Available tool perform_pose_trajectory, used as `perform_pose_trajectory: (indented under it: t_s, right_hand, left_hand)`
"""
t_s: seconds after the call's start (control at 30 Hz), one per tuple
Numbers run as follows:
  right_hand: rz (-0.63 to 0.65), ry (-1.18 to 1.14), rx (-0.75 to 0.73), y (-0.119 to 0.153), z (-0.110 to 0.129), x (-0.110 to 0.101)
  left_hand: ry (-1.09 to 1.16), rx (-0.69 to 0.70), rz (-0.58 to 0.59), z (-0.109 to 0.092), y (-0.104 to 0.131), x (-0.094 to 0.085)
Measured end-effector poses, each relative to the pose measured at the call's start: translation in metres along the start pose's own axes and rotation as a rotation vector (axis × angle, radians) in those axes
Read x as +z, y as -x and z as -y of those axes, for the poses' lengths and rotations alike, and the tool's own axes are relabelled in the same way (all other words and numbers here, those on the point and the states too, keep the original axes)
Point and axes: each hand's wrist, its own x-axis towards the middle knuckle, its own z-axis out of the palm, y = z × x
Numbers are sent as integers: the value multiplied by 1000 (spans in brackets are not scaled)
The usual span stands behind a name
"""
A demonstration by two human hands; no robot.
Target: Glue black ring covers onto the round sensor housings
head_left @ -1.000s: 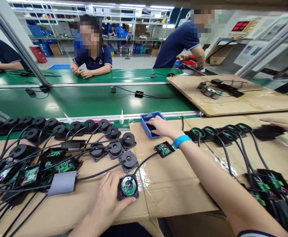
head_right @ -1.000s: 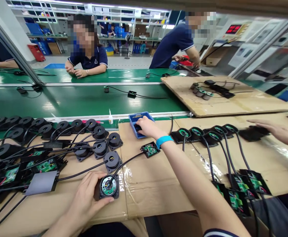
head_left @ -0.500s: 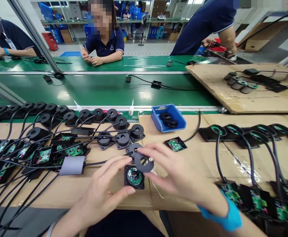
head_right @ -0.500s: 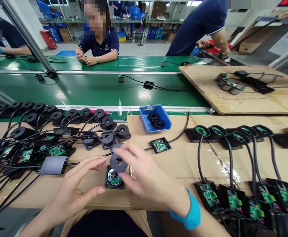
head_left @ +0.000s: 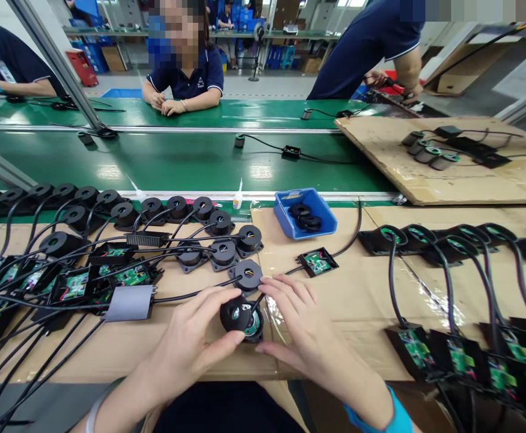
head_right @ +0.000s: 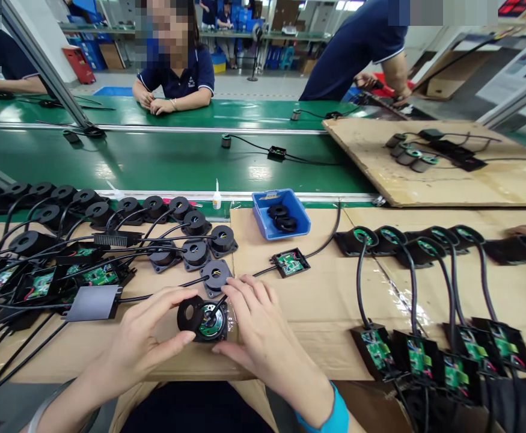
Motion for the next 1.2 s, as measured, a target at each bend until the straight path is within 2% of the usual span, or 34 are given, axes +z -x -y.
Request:
perform_pose_trajectory:
  t_s: [0.13, 0.27, 0.5, 0.63, 0.83, 1.2]
  right_hand:
    - [-67, 137, 0, 11, -3, 13]
    - [-197, 86, 24, 17, 0, 23]
    - [-322, 43, 134, 26, 7, 31]
    - [-356, 42, 143, 27, 10, 33]
    - [-425, 38, 142, 28, 12, 37]
    - [-446, 21, 158, 31, 12, 42]
  left_hand:
    - [123, -124, 94, 0, 2, 9]
    - [152, -151, 71, 2, 6, 17]
    - [21, -28, 72, 6, 5, 14]
    - [-123, 103, 63, 7, 2, 14]
    - [-217, 191, 83, 2, -2, 15]
    - [-180, 233, 41, 4, -4, 17]
